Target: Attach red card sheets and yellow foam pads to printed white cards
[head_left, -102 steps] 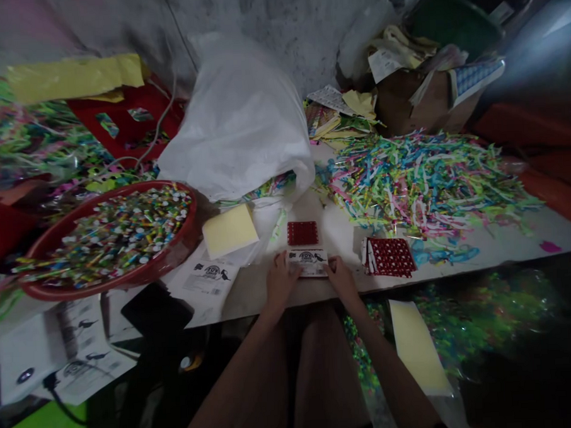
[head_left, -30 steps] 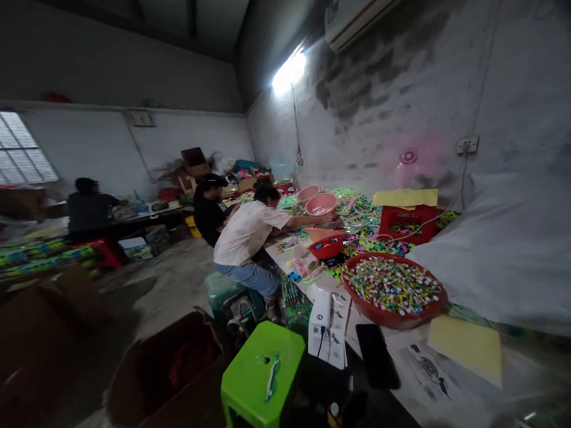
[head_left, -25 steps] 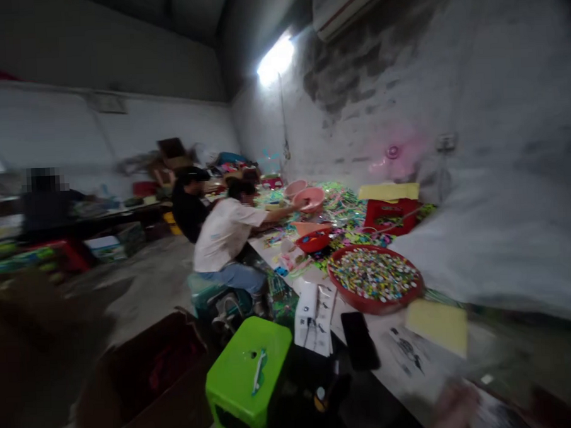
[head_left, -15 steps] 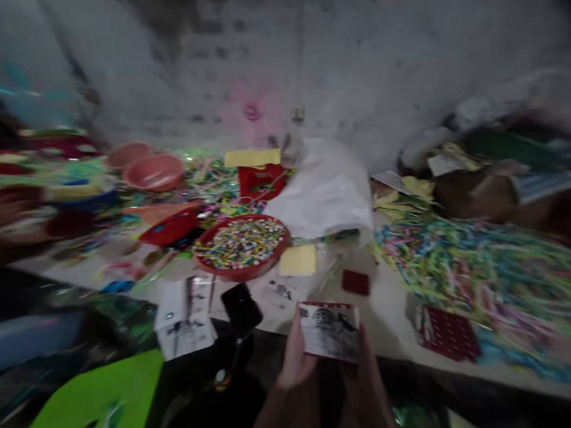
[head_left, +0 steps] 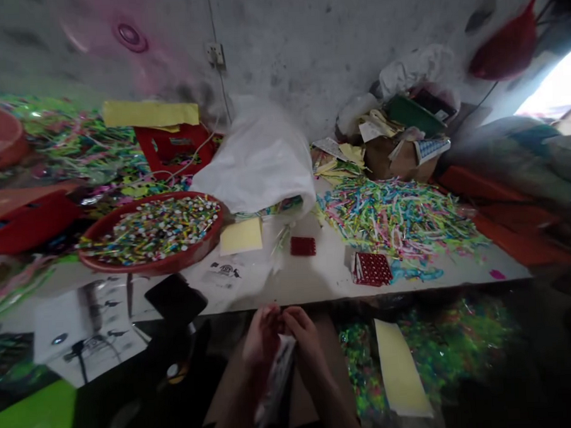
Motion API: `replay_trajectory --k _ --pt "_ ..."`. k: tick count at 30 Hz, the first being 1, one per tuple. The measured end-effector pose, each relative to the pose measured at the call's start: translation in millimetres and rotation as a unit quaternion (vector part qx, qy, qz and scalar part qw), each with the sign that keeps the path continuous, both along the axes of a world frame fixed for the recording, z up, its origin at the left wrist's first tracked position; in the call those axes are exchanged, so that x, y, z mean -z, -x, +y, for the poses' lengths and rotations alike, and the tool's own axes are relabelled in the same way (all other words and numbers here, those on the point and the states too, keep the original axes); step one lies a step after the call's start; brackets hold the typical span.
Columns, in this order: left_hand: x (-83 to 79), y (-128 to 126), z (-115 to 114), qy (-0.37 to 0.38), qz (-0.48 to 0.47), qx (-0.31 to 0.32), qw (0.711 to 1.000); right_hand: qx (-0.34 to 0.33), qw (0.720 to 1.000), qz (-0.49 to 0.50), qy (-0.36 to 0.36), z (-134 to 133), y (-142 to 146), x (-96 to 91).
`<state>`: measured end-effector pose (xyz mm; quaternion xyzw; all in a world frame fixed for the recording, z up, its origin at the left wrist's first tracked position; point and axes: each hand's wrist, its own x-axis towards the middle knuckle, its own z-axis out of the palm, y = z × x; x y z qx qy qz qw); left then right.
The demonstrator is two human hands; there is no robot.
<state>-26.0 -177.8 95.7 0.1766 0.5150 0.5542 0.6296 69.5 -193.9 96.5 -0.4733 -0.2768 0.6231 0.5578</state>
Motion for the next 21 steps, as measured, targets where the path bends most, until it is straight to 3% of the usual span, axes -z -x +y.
replay_trajectory --k 4,7,9,12,15,17,21 --pt "-5.9 3.3 -35.0 -0.056 0.003 0.126 0.990 0.062 0.991 -0.119 0.010 -0.7 -19.4 21.8" --pt "-9.6 4.8 -67.0 -0.120 0.120 0.251 0.953 0.098 0.972 -0.211 0.013 -7.6 -31.8 19.3" --pt "-7.7 5.7 -79.9 -0.119 0.211 0.301 0.922 0.097 0.952 -0.288 0.020 -14.5 -35.0 10.4" --pt "0.3 12.1 -82.6 -0.085 0.282 0.290 0.911 0.090 0.918 -0.387 0.005 -23.9 -32.6 -1.0" --pt "8.7 28.4 -78.4 -0.052 0.261 0.248 0.932 0.011 0.919 -0.386 -0.075 -34.2 -27.6 5.0" --pt "13.8 40.9 -80.9 -0.014 0.250 0.269 0.930 -0.069 0.921 -0.369 -0.106 -47.2 -25.9 21.4" --pt "21.4 53.1 -105.0 0.079 0.299 0.298 0.903 -0.158 0.899 -0.402 -0.064 -92.6 -26.0 71.2"
